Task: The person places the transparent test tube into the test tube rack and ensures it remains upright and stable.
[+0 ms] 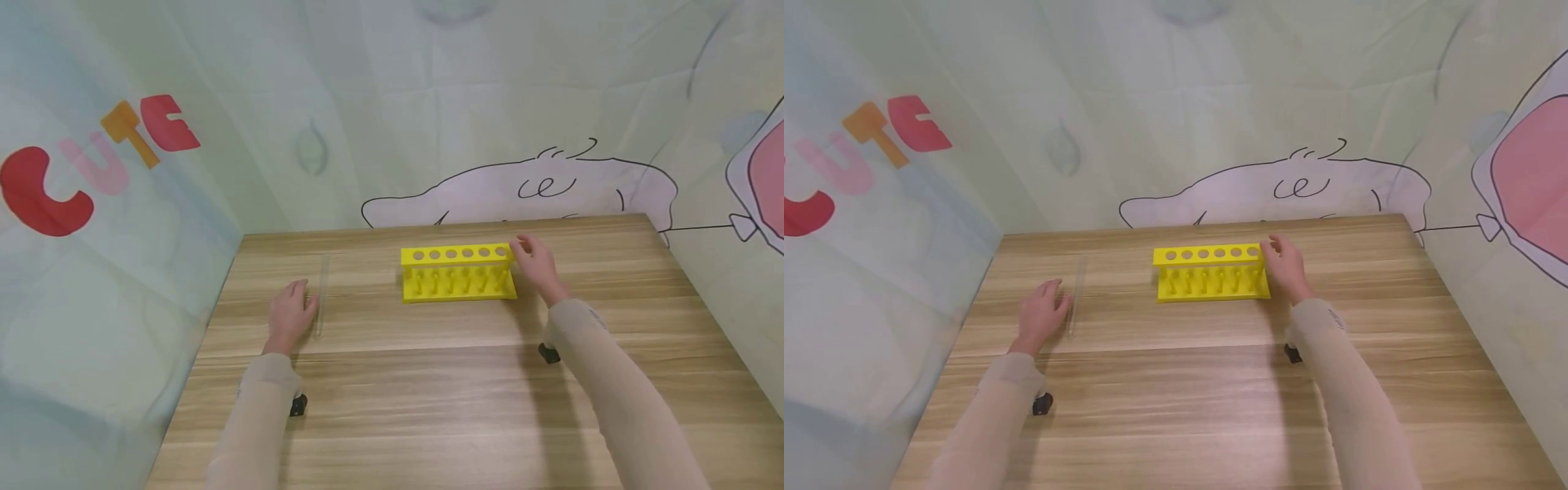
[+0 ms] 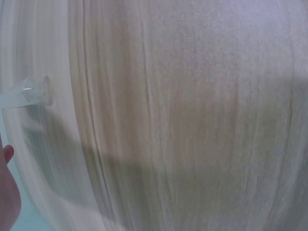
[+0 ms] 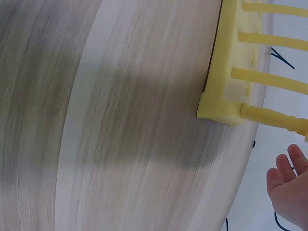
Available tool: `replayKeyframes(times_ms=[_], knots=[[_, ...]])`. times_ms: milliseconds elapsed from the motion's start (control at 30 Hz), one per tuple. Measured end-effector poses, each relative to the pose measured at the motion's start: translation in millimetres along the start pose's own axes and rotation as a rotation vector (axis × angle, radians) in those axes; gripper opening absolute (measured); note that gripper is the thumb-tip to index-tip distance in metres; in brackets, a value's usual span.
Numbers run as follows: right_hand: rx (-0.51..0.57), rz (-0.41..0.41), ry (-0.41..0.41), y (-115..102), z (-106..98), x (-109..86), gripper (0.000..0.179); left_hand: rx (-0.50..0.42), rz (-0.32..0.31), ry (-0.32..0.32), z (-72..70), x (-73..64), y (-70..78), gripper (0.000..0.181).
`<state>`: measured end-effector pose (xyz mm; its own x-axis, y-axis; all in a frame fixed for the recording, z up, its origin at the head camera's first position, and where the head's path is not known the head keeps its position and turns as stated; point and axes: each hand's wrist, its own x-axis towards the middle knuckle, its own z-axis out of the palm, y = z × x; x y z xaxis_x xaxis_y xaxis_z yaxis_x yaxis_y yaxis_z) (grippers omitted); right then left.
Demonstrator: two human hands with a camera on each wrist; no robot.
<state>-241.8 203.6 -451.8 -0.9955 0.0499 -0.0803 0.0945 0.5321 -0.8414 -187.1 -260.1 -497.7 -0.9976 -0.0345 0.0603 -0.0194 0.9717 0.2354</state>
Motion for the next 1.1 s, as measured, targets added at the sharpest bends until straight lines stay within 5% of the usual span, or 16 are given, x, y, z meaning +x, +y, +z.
replayKeyframes(times_ms=[367,800,1100], knots=[[0.062,0.102,0.007,-4.0,6.7,5.6,0.062,-0.016,0.013,-0.002,-2.2,0.8,3.4,0.048],[0.124,0.120,0.037,-6.2,12.9,6.5,0.060,-0.022,0.008,0.006,-0.5,2.6,7.3,0.049],[0.177,0.185,0.032,-7.2,19.7,7.7,0.058,-0.075,-0.011,-0.054,2.7,5.2,11.7,0.052]])
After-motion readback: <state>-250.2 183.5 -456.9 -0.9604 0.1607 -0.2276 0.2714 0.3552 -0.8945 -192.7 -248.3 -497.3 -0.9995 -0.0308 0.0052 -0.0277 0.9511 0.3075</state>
